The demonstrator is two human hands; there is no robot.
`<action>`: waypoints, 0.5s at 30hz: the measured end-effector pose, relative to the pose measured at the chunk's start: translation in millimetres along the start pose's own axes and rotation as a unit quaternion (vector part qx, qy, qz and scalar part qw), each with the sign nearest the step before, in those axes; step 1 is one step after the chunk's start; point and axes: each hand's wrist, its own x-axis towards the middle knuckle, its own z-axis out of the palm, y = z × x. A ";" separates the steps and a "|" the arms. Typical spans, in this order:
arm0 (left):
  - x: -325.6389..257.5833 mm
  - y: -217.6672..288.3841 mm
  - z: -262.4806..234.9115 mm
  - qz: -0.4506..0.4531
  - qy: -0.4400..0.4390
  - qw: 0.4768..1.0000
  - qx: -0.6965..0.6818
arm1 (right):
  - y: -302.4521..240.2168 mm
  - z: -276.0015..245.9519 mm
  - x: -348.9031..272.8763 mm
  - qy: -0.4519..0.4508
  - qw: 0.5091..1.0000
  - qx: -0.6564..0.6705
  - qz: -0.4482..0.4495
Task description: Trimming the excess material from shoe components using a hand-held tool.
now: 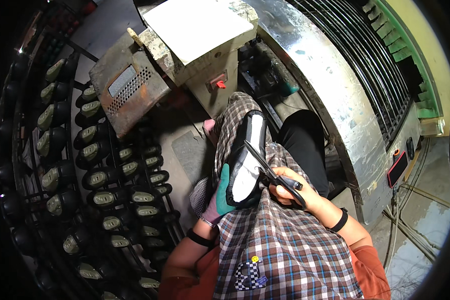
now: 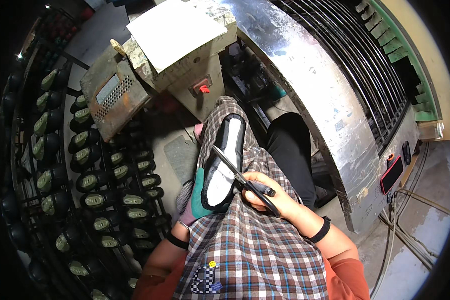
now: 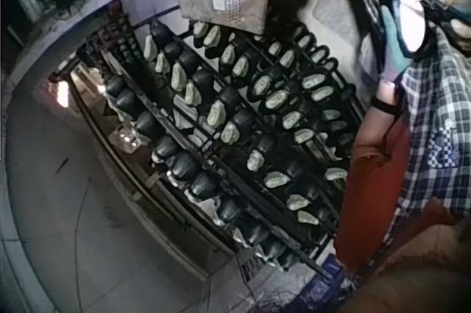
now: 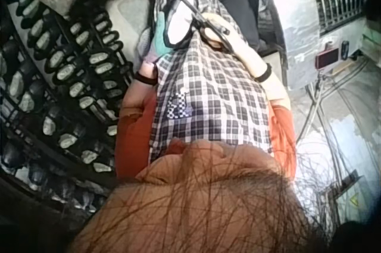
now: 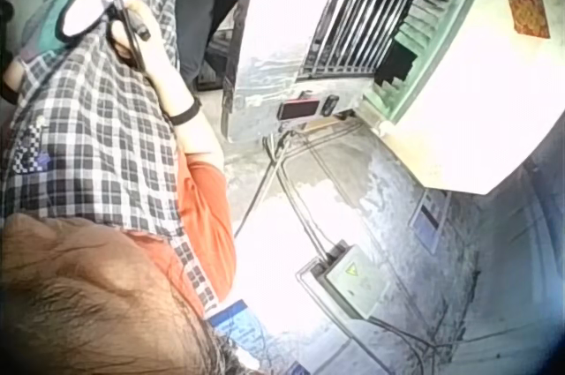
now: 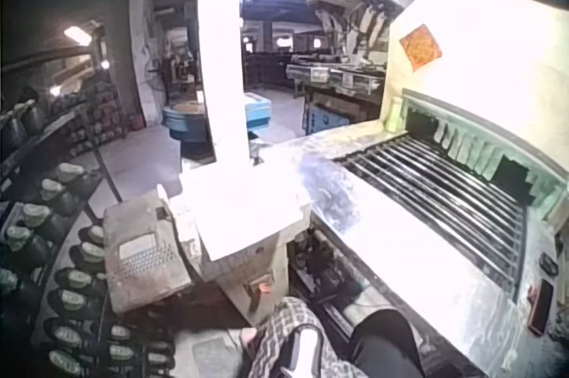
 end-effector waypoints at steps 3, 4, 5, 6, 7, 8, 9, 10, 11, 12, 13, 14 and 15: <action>0.4 2.0 -5.4 -0.048 -0.072 0.993 -0.082 | 0.1 0.0 -2.9 0.002 1.000 -0.020 0.009; -1.0 3.3 -3.0 -0.060 -0.082 0.992 -0.079 | 0.4 0.2 -2.9 0.000 1.000 -0.025 0.011; -1.7 4.1 -1.4 -0.071 -0.092 0.990 -0.076 | 0.4 0.4 -2.8 -0.002 1.000 -0.029 0.012; -1.5 4.4 -1.2 -0.070 -0.103 0.989 -0.081 | 0.2 0.8 -2.1 -0.004 1.000 -0.024 0.014; -1.2 4.5 -1.0 -0.069 -0.114 0.987 -0.086 | -0.3 1.4 -1.2 -0.005 1.000 -0.019 0.015; -1.3 4.5 -1.0 -0.068 -0.125 0.986 -0.091 | -0.8 1.9 -0.4 -0.006 1.000 -0.014 0.016; -1.6 4.3 -2.7 -0.059 -0.103 0.989 -0.083 | -1.3 2.3 -0.1 -0.009 1.000 -0.005 0.016; -1.7 3.9 -5.7 -0.049 -0.082 0.993 -0.075 | -1.9 2.7 0.2 -0.012 1.000 0.004 0.015; -2.1 3.8 -7.3 -0.040 -0.060 0.995 -0.067 | -2.6 3.2 0.3 -0.015 1.000 0.013 0.015; -2.9 3.8 -5.9 -0.041 -0.034 0.997 -0.053 | -3.1 3.1 0.1 -0.006 1.000 0.011 0.012; -3.9 4.3 -2.5 -0.042 -0.008 0.998 -0.039 | -3.9 2.6 -0.6 0.003 1.000 0.009 0.009; -4.4 4.9 0.1 -0.044 0.018 0.999 -0.025 | -5.4 1.6 -1.9 0.012 1.000 0.007 0.006; -4.2 4.5 0.8 -0.028 0.031 0.999 -0.010 | -11.0 0.1 -5.5 0.034 0.998 -0.053 -0.002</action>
